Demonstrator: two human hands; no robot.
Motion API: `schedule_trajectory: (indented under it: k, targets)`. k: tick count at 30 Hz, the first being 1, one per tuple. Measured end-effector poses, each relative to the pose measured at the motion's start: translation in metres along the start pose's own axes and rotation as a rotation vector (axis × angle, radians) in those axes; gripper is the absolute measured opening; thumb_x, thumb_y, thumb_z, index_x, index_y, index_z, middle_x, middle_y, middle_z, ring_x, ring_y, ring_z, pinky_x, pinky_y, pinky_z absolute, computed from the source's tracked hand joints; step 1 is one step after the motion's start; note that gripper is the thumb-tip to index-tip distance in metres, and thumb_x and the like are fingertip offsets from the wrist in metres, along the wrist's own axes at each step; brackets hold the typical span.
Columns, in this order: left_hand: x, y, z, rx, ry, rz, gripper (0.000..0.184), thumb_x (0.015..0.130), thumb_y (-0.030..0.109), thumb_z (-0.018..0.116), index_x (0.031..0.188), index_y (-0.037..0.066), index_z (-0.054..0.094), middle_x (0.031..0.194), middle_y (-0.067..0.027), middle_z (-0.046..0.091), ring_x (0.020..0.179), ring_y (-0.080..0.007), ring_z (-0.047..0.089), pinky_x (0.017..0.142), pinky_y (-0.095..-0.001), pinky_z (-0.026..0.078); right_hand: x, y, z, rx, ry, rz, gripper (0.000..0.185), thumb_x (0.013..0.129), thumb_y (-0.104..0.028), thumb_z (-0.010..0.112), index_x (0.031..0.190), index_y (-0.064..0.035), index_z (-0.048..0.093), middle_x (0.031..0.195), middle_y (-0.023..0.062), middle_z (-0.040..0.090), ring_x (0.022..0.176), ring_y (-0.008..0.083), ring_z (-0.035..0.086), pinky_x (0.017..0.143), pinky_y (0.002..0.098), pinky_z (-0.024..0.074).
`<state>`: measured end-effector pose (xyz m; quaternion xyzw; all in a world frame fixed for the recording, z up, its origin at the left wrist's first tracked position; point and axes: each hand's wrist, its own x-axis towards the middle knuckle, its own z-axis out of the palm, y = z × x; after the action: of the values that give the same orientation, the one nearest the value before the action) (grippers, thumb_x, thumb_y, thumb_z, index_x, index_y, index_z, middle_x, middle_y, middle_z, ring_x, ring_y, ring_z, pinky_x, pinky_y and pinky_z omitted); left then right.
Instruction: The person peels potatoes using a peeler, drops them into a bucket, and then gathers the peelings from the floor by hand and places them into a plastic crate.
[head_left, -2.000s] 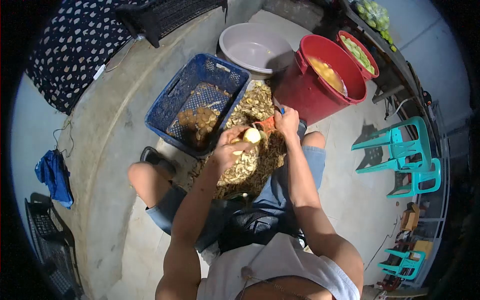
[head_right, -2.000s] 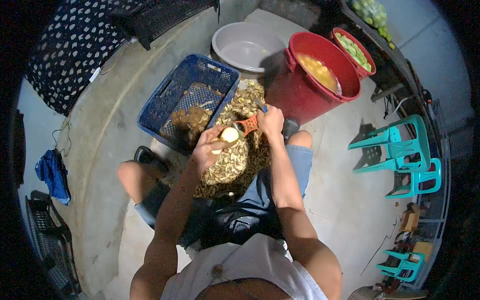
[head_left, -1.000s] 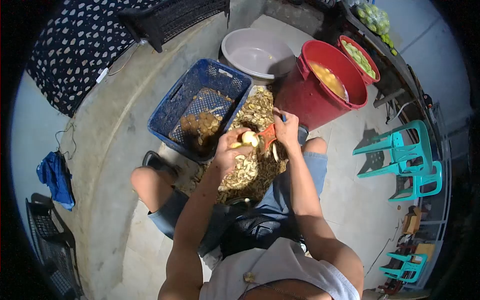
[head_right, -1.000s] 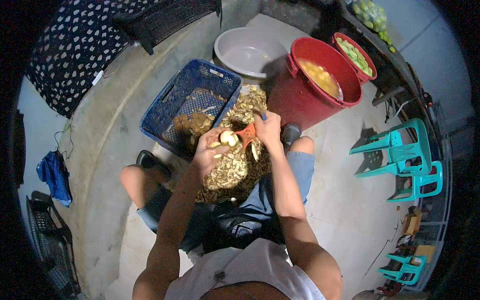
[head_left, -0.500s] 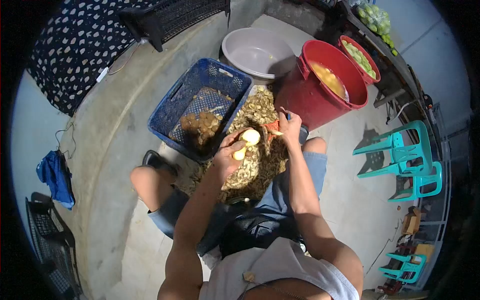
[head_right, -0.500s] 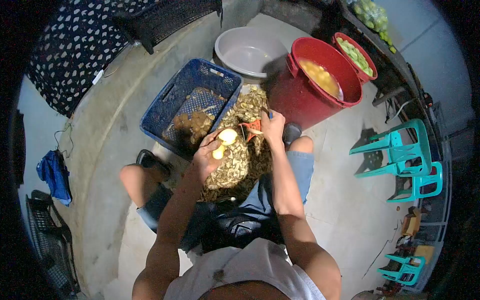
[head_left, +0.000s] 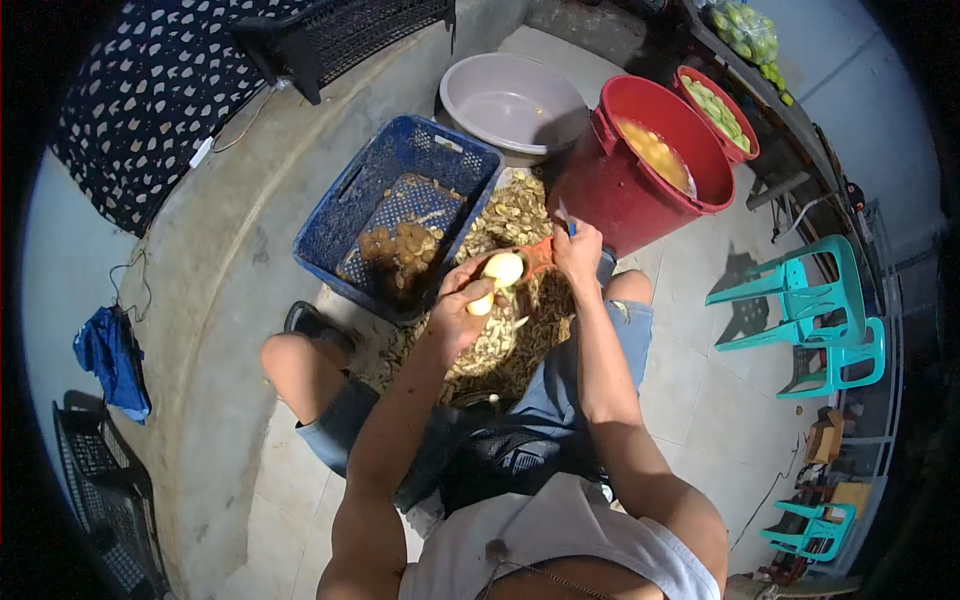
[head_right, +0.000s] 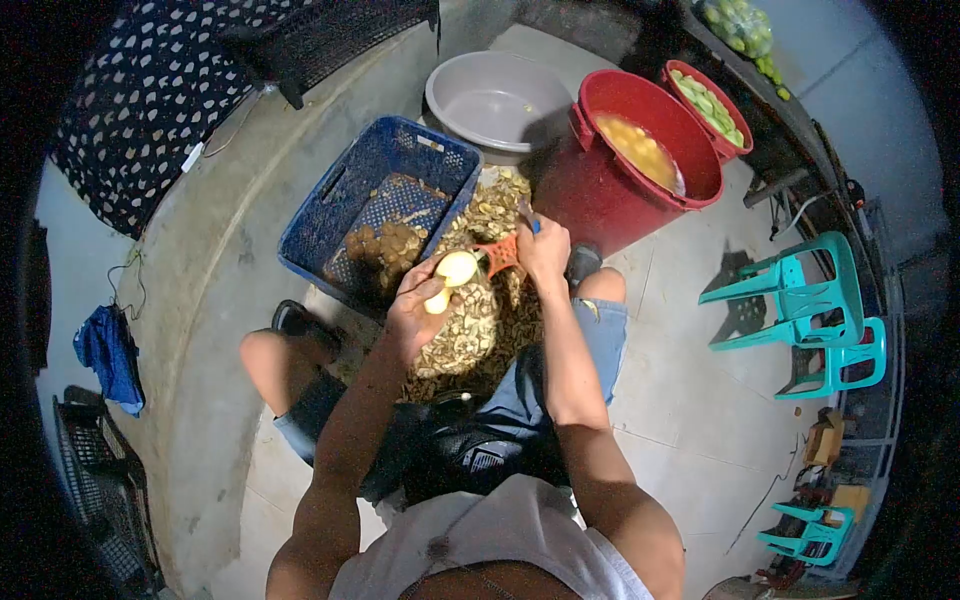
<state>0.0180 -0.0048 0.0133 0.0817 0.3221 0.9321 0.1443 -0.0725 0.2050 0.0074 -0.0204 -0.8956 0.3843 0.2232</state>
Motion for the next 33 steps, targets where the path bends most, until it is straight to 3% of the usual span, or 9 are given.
schedule_trajectory:
  k: [3,8,14,16,20,25,28,30,33]
  targets:
    - [-0.003,0.012,-0.004,-0.245,0.028,-0.124,0.055,0.083,0.017,0.053,0.134,0.000,0.043,0.119,-0.0148,0.058,0.096,-0.0234,0.060,0.067,-0.0292,0.051,0.000,-0.001,-0.002,0.006,-0.007,0.052,0.032,0.083,-0.026,0.058,0.069,0.0032,0.056,0.057,0.0245,0.049,0.056,0.0413,0.055,0.055,0.0443,0.0418]
    - [0.005,-0.018,-0.030,-0.560,-0.004,-0.093,0.047,0.090,0.032,0.044,0.126,0.003,0.053,0.120,-0.0199,0.059,0.084,-0.0229,0.060,0.061,-0.0345,0.050,-0.003,-0.007,0.004,-0.051,-0.078,0.063,0.038,0.087,-0.028,0.057,0.068,0.0041,0.054,0.057,0.0238,0.049,0.055,0.0409,0.054,0.055,0.0433,0.0414]
    - [0.007,-0.045,-0.047,-0.313,0.290,-0.283,0.033,0.094,0.033,0.040,0.088,0.007,0.059,0.070,-0.0071,0.062,0.051,-0.0210,0.059,0.045,-0.0330,0.049,-0.017,-0.001,0.014,-0.049,-0.130,0.090,0.031,0.082,-0.028,0.059,0.075,0.0024,0.063,0.063,0.0254,0.057,0.060,0.0406,0.060,0.060,0.0458,0.0461]
    - [0.006,-0.039,-0.034,-0.206,0.180,-0.111,0.034,0.094,0.034,0.041,0.087,0.006,0.059,0.072,-0.0085,0.062,0.054,-0.0207,0.060,0.046,-0.0320,0.050,-0.017,-0.006,0.016,-0.008,-0.125,0.052,0.030,0.082,-0.026,0.059,0.074,0.0022,0.062,0.062,0.0251,0.056,0.059,0.0396,0.060,0.058,0.0455,0.0457]
    - [0.009,-0.046,-0.045,-0.007,0.371,-0.005,0.034,0.095,0.026,0.037,0.100,0.000,0.059,0.075,-0.0115,0.063,0.056,-0.0221,0.061,0.049,-0.0344,0.051,-0.026,-0.006,0.022,0.035,-0.122,-0.009,0.027,0.080,-0.023,0.060,0.072,0.0022,0.062,0.058,0.0243,0.055,0.056,0.0382,0.059,0.056,0.0450,0.0449]
    - [0.010,-0.034,-0.040,0.553,0.500,0.249,0.031,0.093,0.017,0.041,0.081,-0.002,0.063,0.068,-0.0119,0.061,0.058,-0.0200,0.060,0.053,-0.0319,0.047,-0.032,-0.044,0.009,-0.062,-0.201,-0.041,0.025,0.079,-0.021,0.060,0.073,0.0026,0.063,0.062,0.0258,0.057,0.062,0.0425,0.060,0.059,0.0471,0.0467]
    - [0.007,-0.036,-0.043,0.839,0.429,0.410,0.043,0.095,0.035,0.044,0.082,-0.003,0.058,0.070,-0.0056,0.059,0.062,-0.0136,0.057,0.060,-0.0272,0.045,-0.020,-0.023,0.018,-0.103,-0.147,-0.076,0.025,0.080,-0.022,0.060,0.075,0.0020,0.064,0.064,0.0260,0.059,0.065,0.0429,0.062,0.061,0.0480,0.0479]
    - [0.010,-0.038,-0.041,0.705,0.387,0.426,0.045,0.096,0.036,0.041,0.082,-0.003,0.058,0.071,-0.0058,0.061,0.063,-0.0140,0.058,0.059,-0.0274,0.045,-0.012,-0.010,0.015,-0.255,-0.152,0.000,0.025,0.080,-0.023,0.060,0.079,0.0004,0.067,0.065,0.0252,0.060,0.067,0.0419,0.063,0.062,0.0475,0.0481]
    - [0.005,-0.024,-0.030,0.989,0.420,0.420,0.044,0.096,0.031,0.037,0.079,-0.002,0.059,0.072,-0.0104,0.062,0.064,-0.0164,0.060,0.058,-0.0306,0.044,-0.014,-0.025,0.007,-0.027,-0.208,0.024,0.025,0.081,-0.025,0.061,0.089,-0.0031,0.071,0.065,0.0253,0.059,0.066,0.0404,0.063,0.063,0.0460,0.0480]
